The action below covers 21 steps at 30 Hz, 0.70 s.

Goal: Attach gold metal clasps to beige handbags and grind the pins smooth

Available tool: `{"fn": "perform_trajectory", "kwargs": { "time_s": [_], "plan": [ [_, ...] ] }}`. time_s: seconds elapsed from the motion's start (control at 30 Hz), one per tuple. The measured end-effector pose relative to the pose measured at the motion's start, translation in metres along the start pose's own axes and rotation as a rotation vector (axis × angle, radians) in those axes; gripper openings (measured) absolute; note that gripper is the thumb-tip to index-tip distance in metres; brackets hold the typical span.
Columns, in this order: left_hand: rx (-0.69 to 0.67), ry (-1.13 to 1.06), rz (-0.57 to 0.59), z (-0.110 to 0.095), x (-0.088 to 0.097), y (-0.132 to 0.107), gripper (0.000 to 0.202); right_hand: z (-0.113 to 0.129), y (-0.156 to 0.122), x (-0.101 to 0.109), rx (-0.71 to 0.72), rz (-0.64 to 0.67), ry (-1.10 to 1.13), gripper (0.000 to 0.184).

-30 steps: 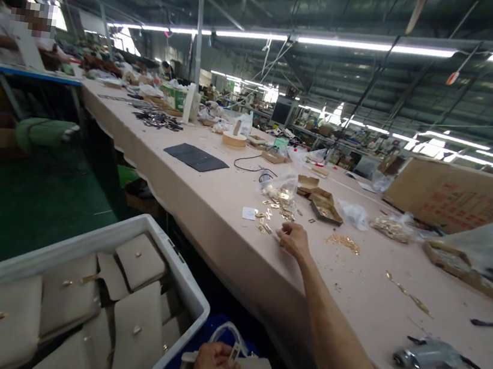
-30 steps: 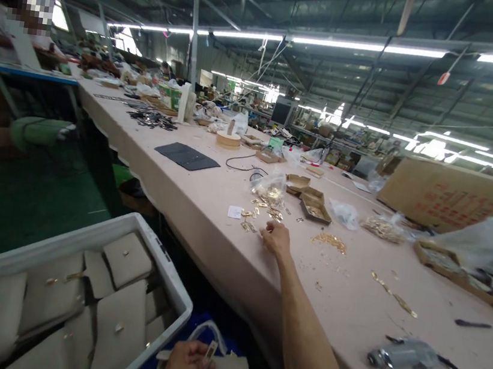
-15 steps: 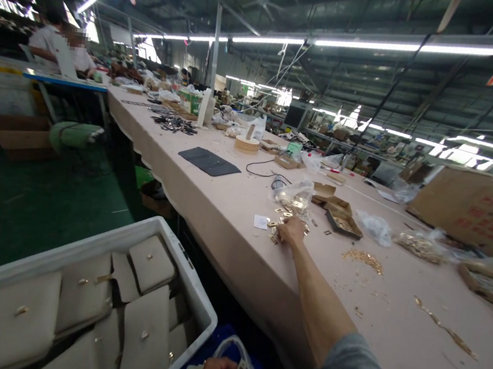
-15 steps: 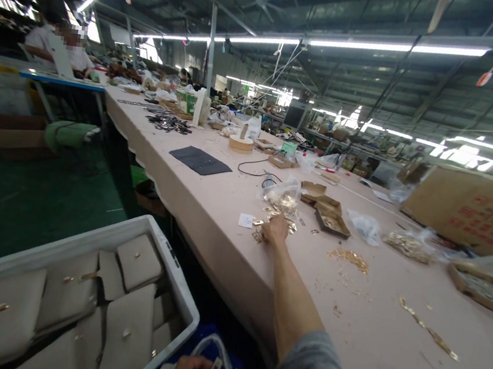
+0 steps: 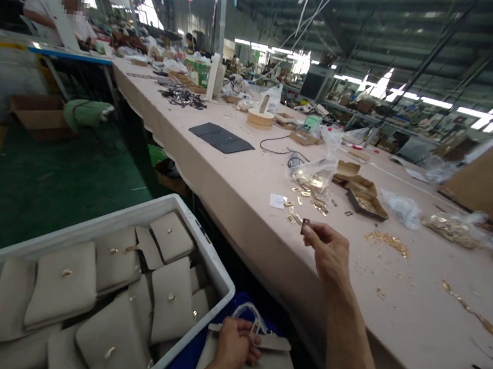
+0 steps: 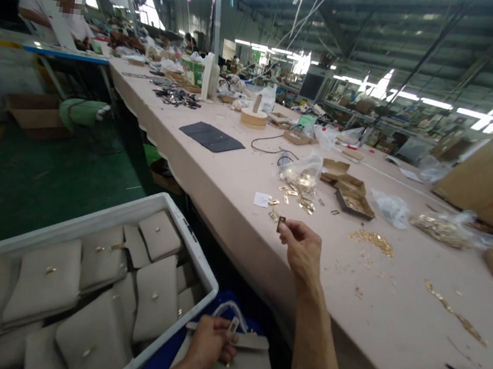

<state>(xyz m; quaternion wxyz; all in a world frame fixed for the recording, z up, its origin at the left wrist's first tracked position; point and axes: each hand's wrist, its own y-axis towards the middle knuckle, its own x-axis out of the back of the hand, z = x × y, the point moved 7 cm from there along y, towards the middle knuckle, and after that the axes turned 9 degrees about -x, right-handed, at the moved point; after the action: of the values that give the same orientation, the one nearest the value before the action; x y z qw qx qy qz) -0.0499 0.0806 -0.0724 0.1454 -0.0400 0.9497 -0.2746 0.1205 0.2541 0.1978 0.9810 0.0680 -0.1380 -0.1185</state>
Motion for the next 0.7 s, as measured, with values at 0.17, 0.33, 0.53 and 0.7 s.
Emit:
{"fn": "perform_trajectory", "kwargs": {
  "time_s": [0.17, 0.33, 0.53, 0.7],
  "plan": [
    [-0.049, 0.037, 0.031, -0.007, -0.004, -0.004, 0.016, -0.083, -0.125, -0.018, -0.295, 0.109, 0.271, 0.045],
    [-0.087, 0.066, 0.076, -0.002, -0.007, -0.005, 0.023, -0.156, -0.172, -0.023, -0.477, 0.075, 0.335, 0.044],
    [-0.112, 0.056, 0.108, 0.000, -0.017, -0.013, 0.022, -0.175, -0.181, -0.017, -0.489, 0.069, 0.368, 0.042],
    [-0.107, 0.072, 0.077, -0.004, -0.019, -0.018, 0.019, -0.176, -0.188, -0.013, -0.479, 0.094, 0.397, 0.038]
  ]
}}
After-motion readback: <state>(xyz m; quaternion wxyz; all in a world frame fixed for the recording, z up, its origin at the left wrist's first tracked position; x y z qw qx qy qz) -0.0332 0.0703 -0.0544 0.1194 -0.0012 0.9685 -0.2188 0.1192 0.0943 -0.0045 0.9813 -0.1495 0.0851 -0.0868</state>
